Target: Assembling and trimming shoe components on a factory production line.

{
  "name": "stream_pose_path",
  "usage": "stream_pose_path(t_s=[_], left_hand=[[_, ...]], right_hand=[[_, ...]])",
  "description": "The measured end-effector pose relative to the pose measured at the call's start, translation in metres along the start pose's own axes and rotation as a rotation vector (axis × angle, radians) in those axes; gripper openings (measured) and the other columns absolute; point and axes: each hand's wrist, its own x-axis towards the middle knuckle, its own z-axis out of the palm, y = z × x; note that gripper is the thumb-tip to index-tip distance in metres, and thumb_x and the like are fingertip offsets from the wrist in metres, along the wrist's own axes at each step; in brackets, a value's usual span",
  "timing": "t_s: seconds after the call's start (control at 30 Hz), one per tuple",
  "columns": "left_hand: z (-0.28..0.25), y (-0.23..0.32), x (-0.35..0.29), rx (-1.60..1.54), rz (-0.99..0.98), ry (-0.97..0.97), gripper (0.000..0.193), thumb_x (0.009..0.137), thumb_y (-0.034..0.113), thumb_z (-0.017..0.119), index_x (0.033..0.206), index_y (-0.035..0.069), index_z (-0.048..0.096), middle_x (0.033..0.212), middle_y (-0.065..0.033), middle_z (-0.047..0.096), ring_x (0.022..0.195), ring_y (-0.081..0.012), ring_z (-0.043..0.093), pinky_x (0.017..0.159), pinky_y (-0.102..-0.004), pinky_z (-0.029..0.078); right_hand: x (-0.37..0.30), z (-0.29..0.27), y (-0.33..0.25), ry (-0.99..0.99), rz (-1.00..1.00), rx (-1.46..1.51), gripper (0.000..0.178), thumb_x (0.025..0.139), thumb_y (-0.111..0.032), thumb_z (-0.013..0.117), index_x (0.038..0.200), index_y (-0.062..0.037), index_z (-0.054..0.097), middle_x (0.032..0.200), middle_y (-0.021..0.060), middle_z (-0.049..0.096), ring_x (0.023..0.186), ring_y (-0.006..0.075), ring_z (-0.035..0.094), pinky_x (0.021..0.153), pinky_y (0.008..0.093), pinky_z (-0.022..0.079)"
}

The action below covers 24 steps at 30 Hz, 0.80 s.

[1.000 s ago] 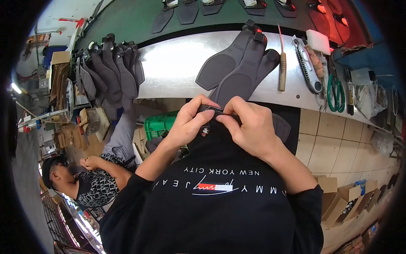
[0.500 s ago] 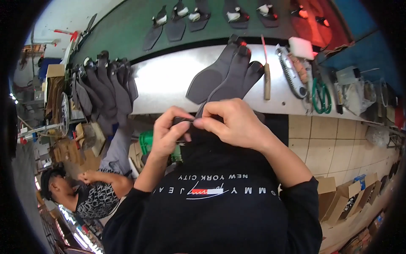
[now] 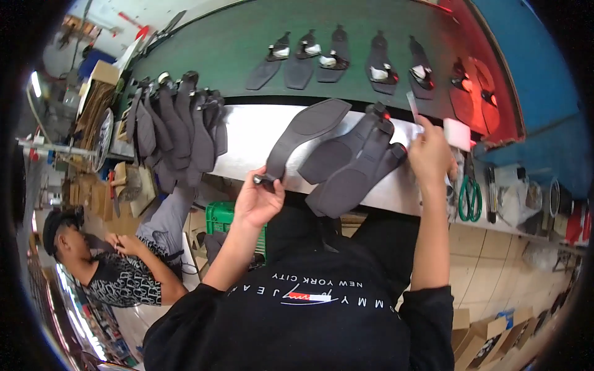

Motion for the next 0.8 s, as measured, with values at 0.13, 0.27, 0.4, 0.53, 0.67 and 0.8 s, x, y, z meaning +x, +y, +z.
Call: stream_pose_path(t_s=[0.13,0.27,0.4,0.53,0.67,0.8], left_hand=[[0.015,-0.019,-0.001,-0.085,-0.139,-0.028,0.023,0.088,0.024,0.068,0.101,0.006,0.064,0.1,-0.0064,0.067,0.091,-0.0216,0.063,0.066,-0.027,0.055],[0.03,-0.041,-0.002,-0.028,-0.107,0.122,0.022,0.087,0.025,0.067,0.101,0.009,0.062,0.095,-0.0055,0.066,0.087,-0.0191,0.062,0.055,-0.0242,0.048],[0.022,-0.048,0.001,0.047,-0.159,0.025,0.017,0.089,0.028,0.063,0.094,0.011,0.063,0.089,-0.0034,0.066,0.075,-0.0142,0.058,0.046,-0.0225,0.036],[0.029,-0.052,-0.008,0.084,-0.17,0.024,0.015,0.089,0.029,0.063,0.086,0.014,0.061,0.078,0.0012,0.064,0.059,-0.0103,0.052,0.041,-0.0216,0.031],[0.029,-0.055,-0.012,0.199,-0.066,0.008,0.019,0.089,0.031,0.063,0.083,0.013,0.059,0.073,0.0029,0.062,0.055,-0.0083,0.051,0.04,-0.0224,0.03],[0.031,-0.055,-0.013,0.553,0.471,-0.05,0.043,0.098,0.043,0.05,0.084,0.005,0.065,0.068,-0.0013,0.062,0.059,-0.0066,0.052,0.045,-0.0232,0.034]], right_hand=[[-0.05,-0.042,-0.083,-0.282,0.059,0.785,0.037,0.092,0.001,0.046,0.125,-0.0055,0.062,0.071,-0.0022,0.053,0.06,0.0038,0.046,0.056,0.0194,0.038],[-0.098,-0.026,-0.135,-0.848,0.207,0.922,0.061,0.09,-0.003,0.052,0.147,-0.0075,0.033,0.06,0.0027,0.057,0.057,0.008,0.053,0.058,0.0231,0.045],[-0.123,0.006,-0.131,-0.748,0.211,1.07,0.059,0.089,0.0,0.053,0.145,-0.0019,0.034,0.059,0.0037,0.057,0.055,0.0088,0.052,0.057,0.0235,0.043],[-0.13,0.013,-0.123,-0.616,0.066,0.969,0.045,0.092,-0.002,0.054,0.136,0.0,0.046,0.063,0.0028,0.055,0.055,0.0071,0.049,0.053,0.0213,0.04],[-0.122,0.004,-0.118,-0.711,0.323,1.305,0.03,0.099,-0.013,0.05,0.126,0.0004,0.054,0.065,0.0019,0.053,0.051,0.0062,0.044,0.046,0.019,0.035],[-0.119,-0.017,-0.133,-0.955,0.476,1.313,0.038,0.098,-0.014,0.049,0.134,-0.0018,0.042,0.062,0.0009,0.05,0.048,0.0057,0.042,0.043,0.0193,0.033]])
